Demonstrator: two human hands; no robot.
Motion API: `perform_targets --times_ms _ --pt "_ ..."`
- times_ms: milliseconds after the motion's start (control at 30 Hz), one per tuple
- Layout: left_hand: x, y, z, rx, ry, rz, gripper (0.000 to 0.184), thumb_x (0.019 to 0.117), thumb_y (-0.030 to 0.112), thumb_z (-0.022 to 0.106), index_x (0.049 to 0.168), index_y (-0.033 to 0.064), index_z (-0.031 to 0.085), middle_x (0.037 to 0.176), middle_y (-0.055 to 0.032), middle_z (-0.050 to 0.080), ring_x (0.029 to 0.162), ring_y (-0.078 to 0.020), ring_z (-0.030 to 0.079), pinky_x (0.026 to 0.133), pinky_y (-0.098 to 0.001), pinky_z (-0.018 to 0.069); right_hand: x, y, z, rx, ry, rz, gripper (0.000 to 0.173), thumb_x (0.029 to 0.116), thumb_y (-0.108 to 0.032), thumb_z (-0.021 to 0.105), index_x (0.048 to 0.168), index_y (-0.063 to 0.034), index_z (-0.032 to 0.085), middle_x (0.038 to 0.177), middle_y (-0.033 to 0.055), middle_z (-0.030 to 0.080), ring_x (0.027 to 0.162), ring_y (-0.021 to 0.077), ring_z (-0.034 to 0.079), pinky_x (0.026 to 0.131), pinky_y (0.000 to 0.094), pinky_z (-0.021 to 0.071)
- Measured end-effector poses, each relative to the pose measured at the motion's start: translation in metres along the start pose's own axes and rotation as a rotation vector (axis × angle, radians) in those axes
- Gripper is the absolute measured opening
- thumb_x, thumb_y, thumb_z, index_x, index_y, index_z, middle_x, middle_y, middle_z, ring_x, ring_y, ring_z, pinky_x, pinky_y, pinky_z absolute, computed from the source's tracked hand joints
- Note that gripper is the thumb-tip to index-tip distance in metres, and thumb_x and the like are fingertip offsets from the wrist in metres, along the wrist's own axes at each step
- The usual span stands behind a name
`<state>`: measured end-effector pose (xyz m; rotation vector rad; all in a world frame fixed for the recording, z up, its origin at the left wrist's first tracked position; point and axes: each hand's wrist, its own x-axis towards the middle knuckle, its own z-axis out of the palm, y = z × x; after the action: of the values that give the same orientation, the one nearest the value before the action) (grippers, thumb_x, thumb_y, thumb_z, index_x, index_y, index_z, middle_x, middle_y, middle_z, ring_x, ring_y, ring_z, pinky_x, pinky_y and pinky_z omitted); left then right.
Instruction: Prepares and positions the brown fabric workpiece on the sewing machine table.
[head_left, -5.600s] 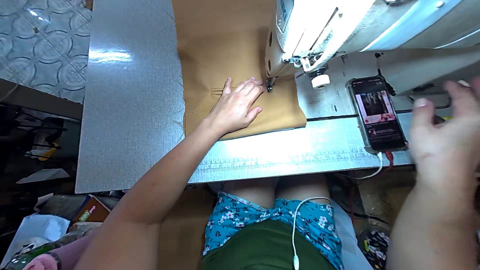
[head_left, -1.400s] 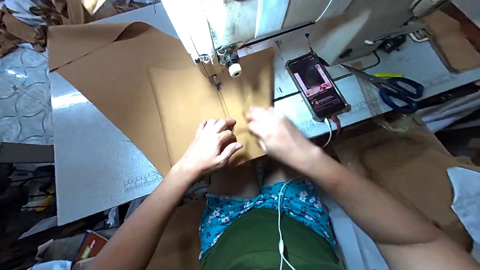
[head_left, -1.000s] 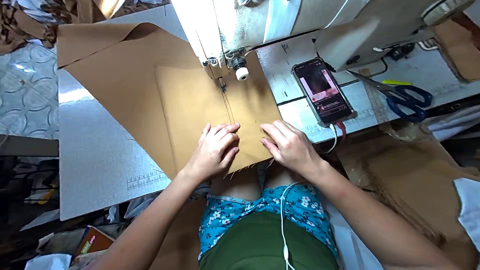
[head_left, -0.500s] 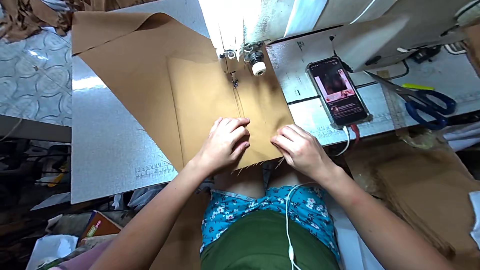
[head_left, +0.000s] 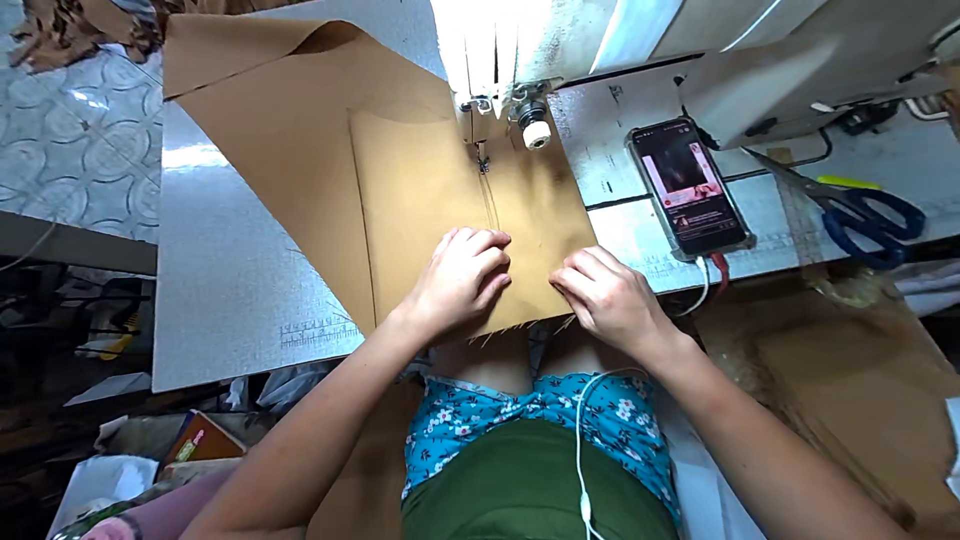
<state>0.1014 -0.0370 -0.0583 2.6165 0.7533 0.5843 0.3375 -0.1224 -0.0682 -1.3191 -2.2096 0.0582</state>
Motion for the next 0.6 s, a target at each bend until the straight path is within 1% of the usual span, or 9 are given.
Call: perform_targets --times_ms 167,233,300,333,400,433,500,533,600 --pt "0.009 0.000 -0.001 0.005 0.138 -0.133 0.023 0.0989 0.020 0.060 0.101 0.0022 0.074 0.127 -0.0187 0.067 0.121 -0.0374 0.062 0.104 -0.0607 0.0437 -0.001 0.000 0.001 -0.014 0.004 0.004 0.016 0.0895 -0.006 0.059 0.090 -0.0023 0.075 0.089 0.0154 0.068 0.090 0.0350 0.069 0.070 0.0436 0.0579" --pt "0.021 -0.002 -0.005 0.054 0.193 -0.205 0.026 0.0987 0.023 0.061 0.107 0.0018 0.074 0.128 -0.0191 0.066 0.122 -0.0387 0.061 0.103 -0.0611 0.0430 0.000 0.001 0.002 -0.012 0.003 0.019 0.022 0.0934 -0.015 0.057 0.090 -0.0029 0.075 0.089 0.0144 0.068 0.089 0.0343 0.069 0.068 0.0434 0.0570" --pt "0.031 -0.002 -0.007 0.074 0.164 -0.251 0.031 0.0991 0.026 0.062 0.115 0.0019 0.072 0.133 -0.0187 0.064 0.127 -0.0403 0.058 0.106 -0.0652 0.0394 0.004 -0.001 -0.002 0.027 0.001 0.113 0.039 0.0983 -0.034 0.053 0.102 -0.0015 0.075 0.099 0.0172 0.069 0.085 0.0322 0.069 0.066 0.0440 0.0564" --pt "0.036 -0.001 -0.007 0.075 0.157 -0.246 0.032 0.0990 0.027 0.062 0.116 0.0018 0.072 0.133 -0.0184 0.064 0.128 -0.0408 0.058 0.107 -0.0668 0.0386 0.010 -0.003 -0.007 0.050 -0.023 0.197 0.046 0.1006 -0.038 0.051 0.115 -0.0004 0.073 0.113 0.0210 0.067 0.084 0.0313 0.070 0.065 0.0454 0.0571" --pt "0.042 0.002 -0.004 0.077 0.124 -0.231 0.033 0.1000 0.028 0.062 0.116 0.0024 0.073 0.134 -0.0172 0.064 0.130 -0.0408 0.057 0.106 -0.0682 0.0379 0.027 -0.007 -0.017 0.082 -0.096 0.408 0.046 0.1045 -0.028 0.050 0.140 -0.0007 0.060 0.145 0.0245 0.053 0.081 0.0340 0.069 0.064 0.0509 0.0562" --pt "0.044 0.004 -0.002 0.082 0.092 -0.238 0.033 0.1004 0.030 0.062 0.117 0.0033 0.073 0.136 -0.0160 0.064 0.131 -0.0403 0.056 0.107 -0.0691 0.0373 0.036 -0.006 -0.019 0.076 -0.133 0.490 0.046 0.1049 -0.021 0.050 0.145 -0.0002 0.055 0.151 0.0249 0.047 0.085 0.0382 0.070 0.069 0.0542 0.0565" --pt "0.049 0.007 0.001 0.092 0.028 -0.273 0.034 0.1000 0.032 0.063 0.118 0.0047 0.072 0.139 -0.0136 0.062 0.135 -0.0393 0.053 0.107 -0.0715 0.0342 0.051 0.001 -0.019 0.038 -0.234 0.581 0.043 0.1066 -0.014 0.049 0.146 0.0025 0.053 0.152 0.0254 0.048 0.104 0.0445 0.069 0.085 0.0585 0.0553" --pt "0.050 0.008 0.003 0.088 0.003 -0.291 0.036 0.0996 0.034 0.064 0.119 0.0048 0.072 0.141 -0.0129 0.061 0.137 -0.0389 0.051 0.108 -0.0724 0.0323 0.055 0.004 -0.017 -0.001 -0.268 0.581 0.040 0.1066 -0.013 0.050 0.142 0.0035 0.057 0.150 0.0250 0.050 0.104 0.0447 0.069 0.086 0.0588 0.0552" --pt "0.050 0.005 0.008 0.075 -0.002 -0.291 0.038 0.0987 0.035 0.064 0.120 0.0041 0.070 0.143 -0.0122 0.060 0.138 -0.0387 0.050 0.108 -0.0738 0.0306 0.057 0.007 -0.012 -0.088 -0.284 0.548 0.038 0.1044 -0.015 0.055 0.137 0.0030 0.061 0.145 0.0232 0.055 0.092 0.0438 0.071 0.075 0.0592 0.0563"
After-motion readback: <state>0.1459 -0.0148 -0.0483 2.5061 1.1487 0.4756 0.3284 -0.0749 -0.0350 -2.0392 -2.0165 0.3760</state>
